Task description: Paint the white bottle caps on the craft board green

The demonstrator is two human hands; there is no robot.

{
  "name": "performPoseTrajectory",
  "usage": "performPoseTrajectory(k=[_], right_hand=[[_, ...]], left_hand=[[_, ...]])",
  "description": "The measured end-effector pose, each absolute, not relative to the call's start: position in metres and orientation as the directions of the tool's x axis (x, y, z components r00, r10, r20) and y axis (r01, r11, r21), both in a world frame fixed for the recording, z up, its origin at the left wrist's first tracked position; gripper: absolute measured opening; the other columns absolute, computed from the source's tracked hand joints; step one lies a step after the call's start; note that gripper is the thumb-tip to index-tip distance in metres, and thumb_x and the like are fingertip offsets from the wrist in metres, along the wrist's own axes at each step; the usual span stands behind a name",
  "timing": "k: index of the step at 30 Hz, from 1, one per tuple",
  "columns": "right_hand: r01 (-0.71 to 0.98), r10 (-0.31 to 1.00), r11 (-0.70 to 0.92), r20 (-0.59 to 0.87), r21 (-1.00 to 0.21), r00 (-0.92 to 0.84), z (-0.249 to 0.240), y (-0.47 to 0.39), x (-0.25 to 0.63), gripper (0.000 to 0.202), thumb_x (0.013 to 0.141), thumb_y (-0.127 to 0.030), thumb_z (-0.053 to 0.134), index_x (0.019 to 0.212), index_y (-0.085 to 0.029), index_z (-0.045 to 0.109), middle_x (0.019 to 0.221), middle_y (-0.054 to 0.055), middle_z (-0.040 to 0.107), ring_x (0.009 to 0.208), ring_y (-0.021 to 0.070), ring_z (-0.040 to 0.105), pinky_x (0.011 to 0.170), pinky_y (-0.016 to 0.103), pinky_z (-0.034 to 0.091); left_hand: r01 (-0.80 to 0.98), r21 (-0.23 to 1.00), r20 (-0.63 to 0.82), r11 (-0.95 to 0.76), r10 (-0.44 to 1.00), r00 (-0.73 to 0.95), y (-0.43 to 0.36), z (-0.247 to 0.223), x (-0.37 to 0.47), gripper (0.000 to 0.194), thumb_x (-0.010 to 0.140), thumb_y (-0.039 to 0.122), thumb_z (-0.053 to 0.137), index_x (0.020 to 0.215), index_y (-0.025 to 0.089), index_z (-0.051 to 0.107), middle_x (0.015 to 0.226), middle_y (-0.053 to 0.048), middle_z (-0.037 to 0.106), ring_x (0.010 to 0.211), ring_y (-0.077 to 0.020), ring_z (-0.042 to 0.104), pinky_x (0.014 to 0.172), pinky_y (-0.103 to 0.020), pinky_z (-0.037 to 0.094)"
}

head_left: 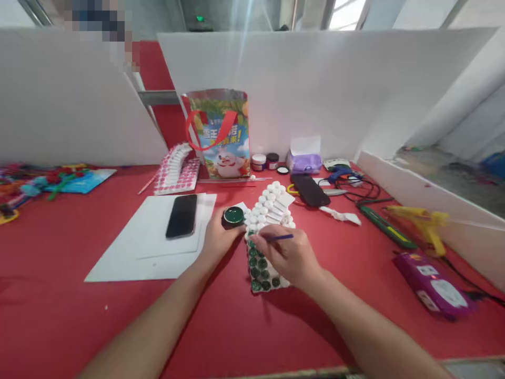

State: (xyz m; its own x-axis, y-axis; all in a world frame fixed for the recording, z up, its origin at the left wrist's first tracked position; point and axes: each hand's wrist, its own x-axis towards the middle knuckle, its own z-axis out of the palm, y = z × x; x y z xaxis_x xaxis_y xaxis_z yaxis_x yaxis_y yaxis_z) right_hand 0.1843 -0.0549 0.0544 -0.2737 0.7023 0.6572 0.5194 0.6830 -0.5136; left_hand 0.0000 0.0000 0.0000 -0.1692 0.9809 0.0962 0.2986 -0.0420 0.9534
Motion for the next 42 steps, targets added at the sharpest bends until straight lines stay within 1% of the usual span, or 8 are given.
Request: performPoseTrajectory(k=[5, 9, 21, 37, 42], right_hand=[[0.526, 0.728, 0.661, 0.627, -0.536, -0.276, 0.0535, -0.0549, 0.1855, 0.038, 0.105, -0.041, 0.054, 0.077, -0.018, 0.067, 0.058, 0.0, 0.064, 0.049, 0.0091, 0.053, 0.051, 0.02, 0.041], [0.531, 0.732, 0.655, 0.628, -0.538, -0.267, 0.0515, -0.0549, 0.1854, 0.038, 0.105, -0.041, 0.055, 0.077, -0.018, 0.067, 0.058, 0.0, 0.064, 0.049, 0.0093, 0.052, 0.052, 0.02, 0.04], [0.531, 0.732, 0.654, 0.626, -0.538, -0.267, 0.0529, -0.0554, 0.1856, 0.037, 0.105, -0.041, 0.055, 0.077, -0.018, 0.066, 0.057, -0.001, 0.062, 0.048, 0.0086, 0.051, 0.051, 0.019, 0.04], [0.523, 0.709, 0.674, 0.655, -0.521, -0.262, 0.0542, -0.0555, 0.1849, 0.04, 0.105, -0.041, 0.054, 0.075, -0.018, 0.066, 0.055, -0.001, 0.061, 0.046, 0.0082, 0.05, 0.05, 0.019, 0.039], [0.543, 0.72, 0.66, 0.642, -0.519, -0.262, 0.0534, -0.055, 0.1852, 0.04, 0.105, -0.042, 0.054, 0.075, -0.018, 0.066, 0.054, -0.002, 0.061, 0.047, 0.0085, 0.05, 0.05, 0.019, 0.039]], left_hand=[[0.285, 0.958, 0.092, -0.039, 0.981, -0.173, -0.0022, -0.0009, -0.001, 0.047, 0.058, 0.033, 0.082, 0.1, 0.02, 0.066, 0.101, -0.006, 0.074, 0.098, -0.0282, 0.068, 0.093, -0.042, 0.049], [0.254, 0.967, 0.06, -0.012, 0.981, -0.182, -0.0031, 0.0009, -0.0007, 0.048, 0.057, 0.032, 0.083, 0.101, 0.02, 0.066, 0.099, -0.004, 0.074, 0.096, -0.0271, 0.068, 0.091, -0.041, 0.05], [0.226, 0.974, 0.061, -0.018, 0.981, -0.184, -0.0027, 0.0012, 0.0, 0.049, 0.057, 0.028, 0.083, 0.102, 0.019, 0.066, 0.098, -0.005, 0.074, 0.095, -0.0262, 0.069, 0.091, -0.041, 0.052], [0.22, 0.975, 0.058, -0.016, 0.98, -0.188, -0.0052, 0.0062, 0.0023, 0.049, 0.057, 0.03, 0.083, 0.101, 0.02, 0.066, 0.098, -0.005, 0.073, 0.096, -0.0269, 0.068, 0.092, -0.041, 0.051], [0.215, 0.976, 0.061, -0.02, 0.981, -0.182, -0.0058, 0.0065, 0.003, 0.048, 0.057, 0.031, 0.082, 0.101, 0.019, 0.066, 0.099, -0.005, 0.074, 0.095, -0.0264, 0.068, 0.092, -0.041, 0.051]])
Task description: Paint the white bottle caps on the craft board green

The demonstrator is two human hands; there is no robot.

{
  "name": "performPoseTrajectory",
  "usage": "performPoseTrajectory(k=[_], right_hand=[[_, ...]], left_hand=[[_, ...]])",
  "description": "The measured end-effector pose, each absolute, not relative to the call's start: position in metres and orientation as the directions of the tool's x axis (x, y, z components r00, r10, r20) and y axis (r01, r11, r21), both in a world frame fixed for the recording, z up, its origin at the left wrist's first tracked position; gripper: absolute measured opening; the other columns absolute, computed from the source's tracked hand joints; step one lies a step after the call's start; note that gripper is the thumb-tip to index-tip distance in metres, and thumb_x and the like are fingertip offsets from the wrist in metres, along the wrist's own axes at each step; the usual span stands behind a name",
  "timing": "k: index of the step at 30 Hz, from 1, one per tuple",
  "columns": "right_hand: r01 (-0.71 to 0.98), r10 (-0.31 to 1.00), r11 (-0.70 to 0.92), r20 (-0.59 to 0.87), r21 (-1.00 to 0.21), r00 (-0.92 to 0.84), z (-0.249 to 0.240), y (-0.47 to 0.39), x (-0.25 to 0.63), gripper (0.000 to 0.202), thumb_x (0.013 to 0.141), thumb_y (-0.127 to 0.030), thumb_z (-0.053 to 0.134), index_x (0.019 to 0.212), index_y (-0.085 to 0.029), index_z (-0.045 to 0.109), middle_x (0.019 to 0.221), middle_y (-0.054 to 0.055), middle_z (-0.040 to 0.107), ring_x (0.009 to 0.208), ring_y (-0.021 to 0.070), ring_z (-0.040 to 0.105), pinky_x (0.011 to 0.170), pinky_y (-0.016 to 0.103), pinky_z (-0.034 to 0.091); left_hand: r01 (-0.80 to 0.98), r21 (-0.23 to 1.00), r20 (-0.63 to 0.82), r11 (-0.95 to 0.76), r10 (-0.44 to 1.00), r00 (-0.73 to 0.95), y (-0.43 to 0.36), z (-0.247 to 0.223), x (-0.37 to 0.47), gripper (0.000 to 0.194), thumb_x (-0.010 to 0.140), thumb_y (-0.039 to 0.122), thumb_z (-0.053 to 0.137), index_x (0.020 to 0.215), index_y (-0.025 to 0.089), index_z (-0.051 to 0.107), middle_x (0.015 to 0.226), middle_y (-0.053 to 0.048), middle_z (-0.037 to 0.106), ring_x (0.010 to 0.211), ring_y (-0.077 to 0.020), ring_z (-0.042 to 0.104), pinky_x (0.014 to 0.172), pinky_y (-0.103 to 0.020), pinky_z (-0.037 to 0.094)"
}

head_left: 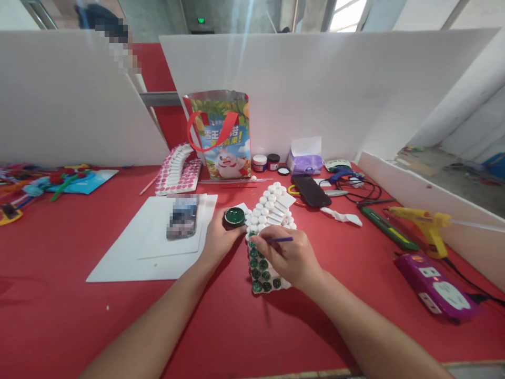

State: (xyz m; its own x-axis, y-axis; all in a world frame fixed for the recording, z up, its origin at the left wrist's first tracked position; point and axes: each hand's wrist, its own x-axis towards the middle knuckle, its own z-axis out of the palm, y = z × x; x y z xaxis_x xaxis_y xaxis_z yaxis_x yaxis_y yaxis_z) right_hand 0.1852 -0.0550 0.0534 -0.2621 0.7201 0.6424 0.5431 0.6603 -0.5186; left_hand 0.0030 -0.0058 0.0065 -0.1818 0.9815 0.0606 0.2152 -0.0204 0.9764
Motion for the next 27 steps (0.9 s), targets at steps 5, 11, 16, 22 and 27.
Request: performPoseTrajectory(k=[5, 11, 16, 22, 27], right_hand=[[0.532, 0.715, 0.668, 0.648, -0.521, -0.262, 0.054, -0.055, 0.184, 0.038, 0.104, -0.04, 0.056, 0.075, -0.018, 0.066, 0.054, -0.002, 0.061, 0.046, 0.0087, 0.05, 0.049, 0.02, 0.039], [0.534, 0.705, 0.672, 0.665, -0.513, -0.247, 0.056, -0.055, 0.185, 0.037, 0.104, -0.036, 0.055, 0.072, -0.019, 0.064, 0.054, -0.002, 0.06, 0.046, 0.009, 0.05, 0.05, 0.021, 0.039], [0.519, 0.678, 0.677, 0.716, -0.521, -0.165, 0.059, -0.054, 0.193, 0.029, 0.103, -0.026, 0.057, 0.077, -0.018, 0.065, 0.056, -0.001, 0.063, 0.045, 0.0087, 0.053, 0.05, 0.022, 0.04], [0.489, 0.796, 0.555, 0.601, -0.673, -0.077, 0.062, -0.054, 0.196, 0.037, 0.105, -0.037, 0.054, 0.074, -0.019, 0.064, 0.049, -0.003, 0.059, 0.043, 0.0093, 0.054, 0.049, 0.021, 0.042], [0.491, 0.804, 0.547, 0.589, -0.678, -0.083, 0.061, -0.054, 0.196, 0.042, 0.105, -0.04, 0.054, 0.07, -0.019, 0.062, 0.049, -0.003, 0.058, 0.043, 0.0094, 0.053, 0.048, 0.022, 0.042]], left_hand=[[0.231, 0.973, 0.053, -0.009, 0.981, -0.186, -0.006, 0.007, 0.003, 0.048, 0.058, 0.031, 0.082, 0.102, 0.02, 0.066, 0.098, -0.004, 0.074, 0.096, -0.0263, 0.069, 0.092, -0.041, 0.052], [0.237, 0.971, 0.054, -0.009, 0.982, -0.182, -0.005, 0.006, 0.001, 0.047, 0.058, 0.03, 0.084, 0.101, 0.02, 0.066, 0.099, -0.005, 0.075, 0.096, -0.0269, 0.07, 0.092, -0.042, 0.052], [0.253, 0.967, 0.053, -0.005, 0.981, -0.184, -0.005, 0.006, 0.001, 0.045, 0.059, 0.03, 0.084, 0.1, 0.02, 0.067, 0.101, -0.005, 0.075, 0.098, -0.0271, 0.07, 0.093, -0.041, 0.052], [0.249, 0.968, 0.06, -0.011, 0.98, -0.192, -0.006, 0.006, 0.002, 0.046, 0.059, 0.03, 0.084, 0.1, 0.02, 0.067, 0.101, -0.005, 0.075, 0.098, -0.0267, 0.07, 0.093, -0.041, 0.052], [0.251, 0.968, 0.061, -0.011, 0.979, -0.194, -0.005, 0.006, 0.002, 0.045, 0.058, 0.031, 0.084, 0.099, 0.02, 0.066, 0.099, -0.005, 0.076, 0.097, -0.0269, 0.07, 0.092, -0.041, 0.053]])
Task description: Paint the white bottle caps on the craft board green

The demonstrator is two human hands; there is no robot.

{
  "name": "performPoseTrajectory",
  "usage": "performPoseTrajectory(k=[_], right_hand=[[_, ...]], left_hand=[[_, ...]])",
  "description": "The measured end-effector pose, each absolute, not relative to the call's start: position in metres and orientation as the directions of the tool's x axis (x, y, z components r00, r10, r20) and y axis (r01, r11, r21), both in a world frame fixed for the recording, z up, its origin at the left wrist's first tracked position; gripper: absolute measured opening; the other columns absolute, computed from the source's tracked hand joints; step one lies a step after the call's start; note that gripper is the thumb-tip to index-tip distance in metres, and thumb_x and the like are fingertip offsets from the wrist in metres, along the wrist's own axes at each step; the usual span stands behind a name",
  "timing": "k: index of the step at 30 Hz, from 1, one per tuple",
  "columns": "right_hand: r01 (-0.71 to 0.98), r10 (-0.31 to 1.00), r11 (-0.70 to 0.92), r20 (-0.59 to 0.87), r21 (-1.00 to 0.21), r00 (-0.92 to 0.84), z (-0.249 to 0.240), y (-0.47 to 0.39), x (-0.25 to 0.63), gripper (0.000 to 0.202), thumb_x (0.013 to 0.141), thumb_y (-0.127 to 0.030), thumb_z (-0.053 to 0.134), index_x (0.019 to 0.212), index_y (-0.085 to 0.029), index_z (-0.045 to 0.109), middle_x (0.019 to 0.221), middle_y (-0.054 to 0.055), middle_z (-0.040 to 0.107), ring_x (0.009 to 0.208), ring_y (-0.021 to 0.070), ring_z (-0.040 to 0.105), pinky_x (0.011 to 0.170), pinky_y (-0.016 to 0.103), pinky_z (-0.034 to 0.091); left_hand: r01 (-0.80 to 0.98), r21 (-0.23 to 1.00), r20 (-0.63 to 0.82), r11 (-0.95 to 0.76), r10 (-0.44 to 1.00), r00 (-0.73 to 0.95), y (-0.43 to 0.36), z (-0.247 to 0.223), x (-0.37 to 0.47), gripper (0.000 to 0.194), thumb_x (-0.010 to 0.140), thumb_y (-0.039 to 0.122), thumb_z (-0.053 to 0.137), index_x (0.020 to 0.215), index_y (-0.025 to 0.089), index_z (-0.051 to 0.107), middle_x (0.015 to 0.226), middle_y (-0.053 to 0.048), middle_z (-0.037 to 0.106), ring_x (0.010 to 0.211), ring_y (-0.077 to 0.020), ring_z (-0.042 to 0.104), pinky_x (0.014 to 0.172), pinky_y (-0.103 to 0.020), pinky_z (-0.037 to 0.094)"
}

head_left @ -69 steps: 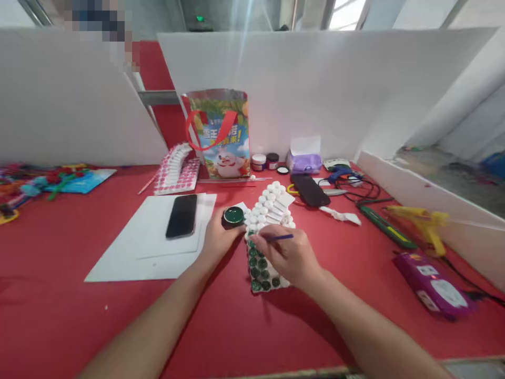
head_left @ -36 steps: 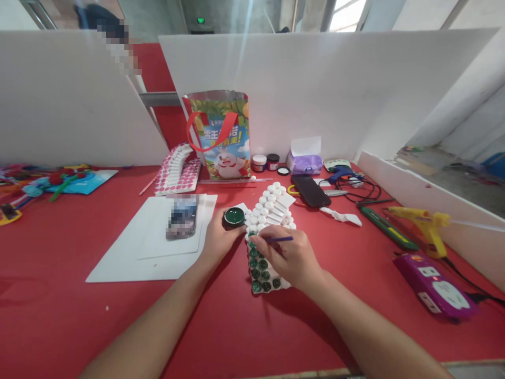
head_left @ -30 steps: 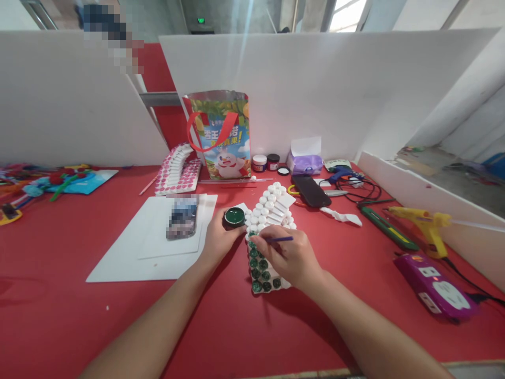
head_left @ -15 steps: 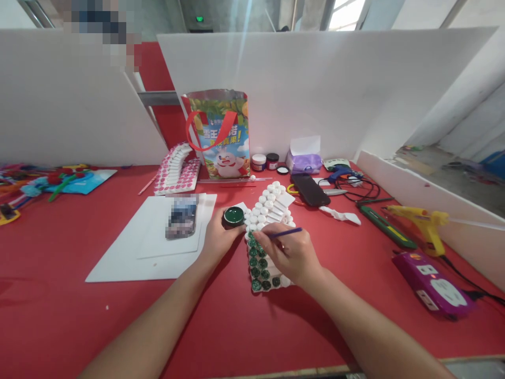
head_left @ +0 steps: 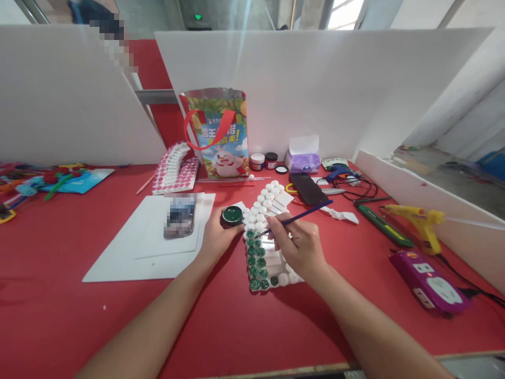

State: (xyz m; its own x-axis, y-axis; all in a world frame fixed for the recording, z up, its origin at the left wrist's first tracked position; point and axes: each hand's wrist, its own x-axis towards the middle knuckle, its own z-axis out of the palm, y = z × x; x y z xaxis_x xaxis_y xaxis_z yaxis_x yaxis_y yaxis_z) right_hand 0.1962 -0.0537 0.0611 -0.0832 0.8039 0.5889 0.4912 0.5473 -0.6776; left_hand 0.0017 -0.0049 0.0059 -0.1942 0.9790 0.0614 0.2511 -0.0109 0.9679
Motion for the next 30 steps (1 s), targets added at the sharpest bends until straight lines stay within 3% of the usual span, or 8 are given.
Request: performPoseTrajectory(k=[7, 30], right_hand=[[0.543, 0.765, 0.576, 0.637, -0.611, -0.095, 0.0586, -0.0505, 0.1976, 0.036, 0.104, -0.035, 0.055, 0.072, -0.02, 0.06, 0.048, -0.004, 0.056, 0.039, 0.0087, 0.049, 0.046, 0.022, 0.039], [0.536, 0.795, 0.55, 0.597, -0.641, -0.103, 0.0564, -0.0498, 0.1979, 0.031, 0.104, -0.036, 0.056, 0.078, -0.02, 0.065, 0.057, -0.001, 0.065, 0.046, 0.0106, 0.057, 0.05, 0.022, 0.043]], left_hand=[[0.255, 0.967, 0.055, -0.004, 0.979, -0.195, -0.0051, 0.0078, 0.0028, 0.044, 0.058, 0.029, 0.085, 0.097, 0.021, 0.067, 0.099, -0.004, 0.076, 0.097, -0.0273, 0.07, 0.092, -0.042, 0.053], [0.245, 0.97, 0.049, 0.003, 0.977, -0.206, -0.0056, 0.0093, 0.0029, 0.045, 0.056, 0.028, 0.085, 0.097, 0.021, 0.067, 0.099, -0.004, 0.076, 0.097, -0.0276, 0.07, 0.093, -0.043, 0.053]])
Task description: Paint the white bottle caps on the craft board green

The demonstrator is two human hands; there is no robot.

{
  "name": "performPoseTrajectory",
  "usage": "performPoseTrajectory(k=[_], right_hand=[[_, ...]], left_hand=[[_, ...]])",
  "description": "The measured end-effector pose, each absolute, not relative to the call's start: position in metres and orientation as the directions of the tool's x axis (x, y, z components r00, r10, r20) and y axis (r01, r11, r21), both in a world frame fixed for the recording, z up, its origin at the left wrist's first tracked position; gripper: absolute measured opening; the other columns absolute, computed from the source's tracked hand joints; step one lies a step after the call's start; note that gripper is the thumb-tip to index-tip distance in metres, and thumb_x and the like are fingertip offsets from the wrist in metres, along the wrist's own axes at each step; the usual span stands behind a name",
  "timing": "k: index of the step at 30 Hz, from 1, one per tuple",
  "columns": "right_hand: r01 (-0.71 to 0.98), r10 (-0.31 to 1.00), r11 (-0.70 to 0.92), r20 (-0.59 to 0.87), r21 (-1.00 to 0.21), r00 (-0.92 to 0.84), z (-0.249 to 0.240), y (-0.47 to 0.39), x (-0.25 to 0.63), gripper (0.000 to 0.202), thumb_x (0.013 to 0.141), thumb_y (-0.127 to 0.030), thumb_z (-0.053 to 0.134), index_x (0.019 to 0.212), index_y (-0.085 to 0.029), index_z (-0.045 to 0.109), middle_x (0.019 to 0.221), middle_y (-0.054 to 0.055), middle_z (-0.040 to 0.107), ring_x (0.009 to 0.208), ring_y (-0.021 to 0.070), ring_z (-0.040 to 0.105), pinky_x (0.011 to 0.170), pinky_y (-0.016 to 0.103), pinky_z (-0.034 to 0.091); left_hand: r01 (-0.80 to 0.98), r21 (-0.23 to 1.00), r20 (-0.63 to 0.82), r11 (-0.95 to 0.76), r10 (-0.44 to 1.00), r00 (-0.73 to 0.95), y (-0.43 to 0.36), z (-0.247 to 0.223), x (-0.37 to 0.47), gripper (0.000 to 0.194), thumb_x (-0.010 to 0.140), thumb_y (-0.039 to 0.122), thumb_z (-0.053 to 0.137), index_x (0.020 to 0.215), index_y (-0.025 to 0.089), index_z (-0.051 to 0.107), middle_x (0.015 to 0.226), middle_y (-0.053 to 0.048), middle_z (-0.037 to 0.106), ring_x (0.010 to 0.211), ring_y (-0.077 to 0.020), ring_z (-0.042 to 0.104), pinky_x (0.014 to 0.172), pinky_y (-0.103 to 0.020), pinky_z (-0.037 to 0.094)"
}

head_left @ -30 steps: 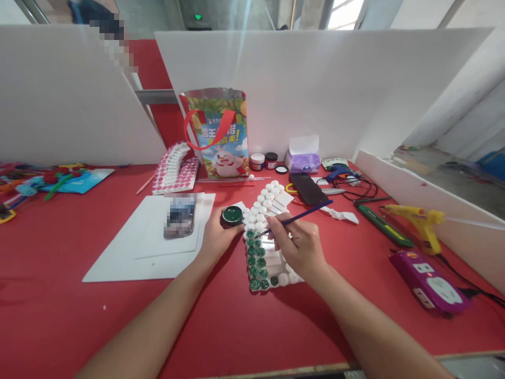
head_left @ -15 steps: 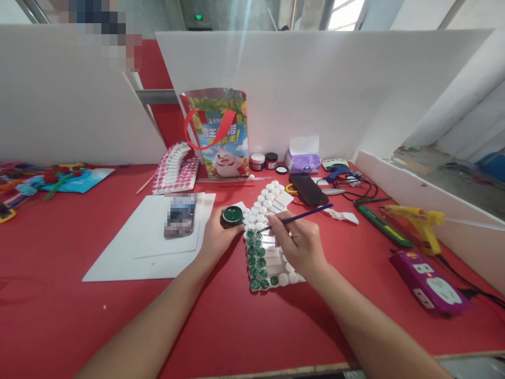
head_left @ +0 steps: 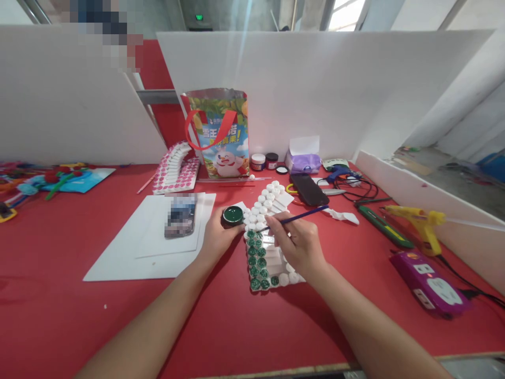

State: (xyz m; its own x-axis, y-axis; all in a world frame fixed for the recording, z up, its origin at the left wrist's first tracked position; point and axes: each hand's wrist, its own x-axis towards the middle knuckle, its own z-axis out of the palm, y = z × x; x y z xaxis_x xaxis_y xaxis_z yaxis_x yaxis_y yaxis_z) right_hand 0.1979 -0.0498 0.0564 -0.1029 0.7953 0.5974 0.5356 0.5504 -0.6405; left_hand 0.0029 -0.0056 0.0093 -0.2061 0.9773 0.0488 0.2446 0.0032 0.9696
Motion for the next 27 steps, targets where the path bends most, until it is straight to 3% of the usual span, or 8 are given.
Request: performPoseTrajectory(k=[14, 20, 27], right_hand=[[0.554, 0.783, 0.54, 0.619, -0.633, -0.056, 0.0599, -0.0486, 0.2004, 0.036, 0.103, -0.031, 0.057, 0.069, -0.019, 0.06, 0.046, -0.006, 0.051, 0.039, 0.0075, 0.045, 0.046, 0.022, 0.037], [0.548, 0.759, 0.574, 0.646, -0.608, -0.078, 0.0602, -0.0493, 0.1996, 0.032, 0.104, -0.031, 0.056, 0.076, -0.018, 0.064, 0.053, -0.003, 0.06, 0.042, 0.0075, 0.05, 0.047, 0.021, 0.038], [0.532, 0.78, 0.559, 0.62, -0.636, -0.078, 0.0603, -0.0494, 0.1978, 0.041, 0.104, -0.037, 0.054, 0.068, -0.019, 0.058, 0.047, -0.005, 0.052, 0.041, 0.0073, 0.044, 0.045, 0.021, 0.036]], left_hand=[[0.242, 0.97, 0.053, -0.002, 0.977, -0.205, -0.0044, 0.0065, 0.0026, 0.045, 0.057, 0.028, 0.085, 0.097, 0.02, 0.067, 0.1, -0.005, 0.076, 0.098, -0.0276, 0.07, 0.095, -0.044, 0.052], [0.247, 0.969, 0.049, 0.001, 0.979, -0.197, -0.0046, 0.0069, 0.0021, 0.047, 0.057, 0.029, 0.085, 0.099, 0.02, 0.067, 0.101, -0.006, 0.075, 0.099, -0.0281, 0.07, 0.094, -0.044, 0.052], [0.26, 0.965, 0.076, -0.024, 0.978, -0.193, -0.0031, 0.0023, 0.0012, 0.045, 0.058, 0.03, 0.084, 0.099, 0.02, 0.067, 0.1, -0.005, 0.075, 0.098, -0.0277, 0.07, 0.093, -0.043, 0.052]])
